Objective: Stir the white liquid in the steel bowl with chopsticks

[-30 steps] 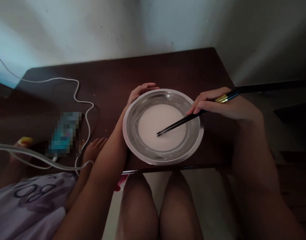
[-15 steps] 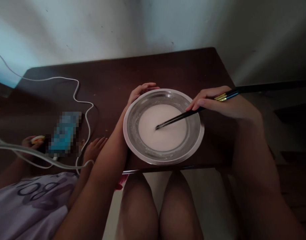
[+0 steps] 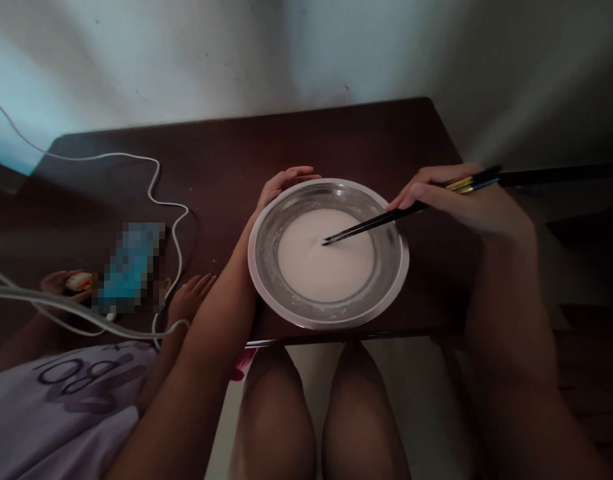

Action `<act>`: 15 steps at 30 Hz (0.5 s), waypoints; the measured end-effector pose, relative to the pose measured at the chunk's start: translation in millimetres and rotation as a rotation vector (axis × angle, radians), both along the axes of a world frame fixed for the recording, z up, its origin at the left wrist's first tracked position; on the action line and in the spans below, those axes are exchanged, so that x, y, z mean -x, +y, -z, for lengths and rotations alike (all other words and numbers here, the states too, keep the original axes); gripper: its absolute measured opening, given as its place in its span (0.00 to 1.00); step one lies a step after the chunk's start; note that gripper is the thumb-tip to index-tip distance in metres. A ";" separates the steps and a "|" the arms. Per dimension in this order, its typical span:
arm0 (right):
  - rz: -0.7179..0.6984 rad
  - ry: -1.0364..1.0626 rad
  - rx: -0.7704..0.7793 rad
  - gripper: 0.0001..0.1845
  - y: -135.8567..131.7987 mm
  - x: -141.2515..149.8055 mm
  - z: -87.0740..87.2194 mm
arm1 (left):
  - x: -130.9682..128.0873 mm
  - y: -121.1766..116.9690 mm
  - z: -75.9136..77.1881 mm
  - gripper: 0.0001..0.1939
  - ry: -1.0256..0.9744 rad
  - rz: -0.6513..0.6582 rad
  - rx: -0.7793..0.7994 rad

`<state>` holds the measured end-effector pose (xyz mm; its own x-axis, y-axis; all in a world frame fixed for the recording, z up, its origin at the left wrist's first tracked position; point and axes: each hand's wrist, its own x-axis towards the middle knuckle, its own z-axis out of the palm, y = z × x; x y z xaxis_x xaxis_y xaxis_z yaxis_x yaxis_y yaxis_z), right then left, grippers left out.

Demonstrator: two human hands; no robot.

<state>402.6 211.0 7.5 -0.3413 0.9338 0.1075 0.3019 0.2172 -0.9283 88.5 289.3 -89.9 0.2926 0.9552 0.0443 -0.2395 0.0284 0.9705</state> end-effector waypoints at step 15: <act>0.043 0.028 -0.024 0.15 -3.2 -1.2 -4.4 | 4.0 0.2 4.7 0.16 -0.023 0.027 -0.005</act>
<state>403.9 207.8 11.9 -0.2972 0.9446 0.1391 0.2855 0.2270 -0.9311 84.5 289.6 -94.6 0.3172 0.9467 0.0557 -0.2607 0.0306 0.9649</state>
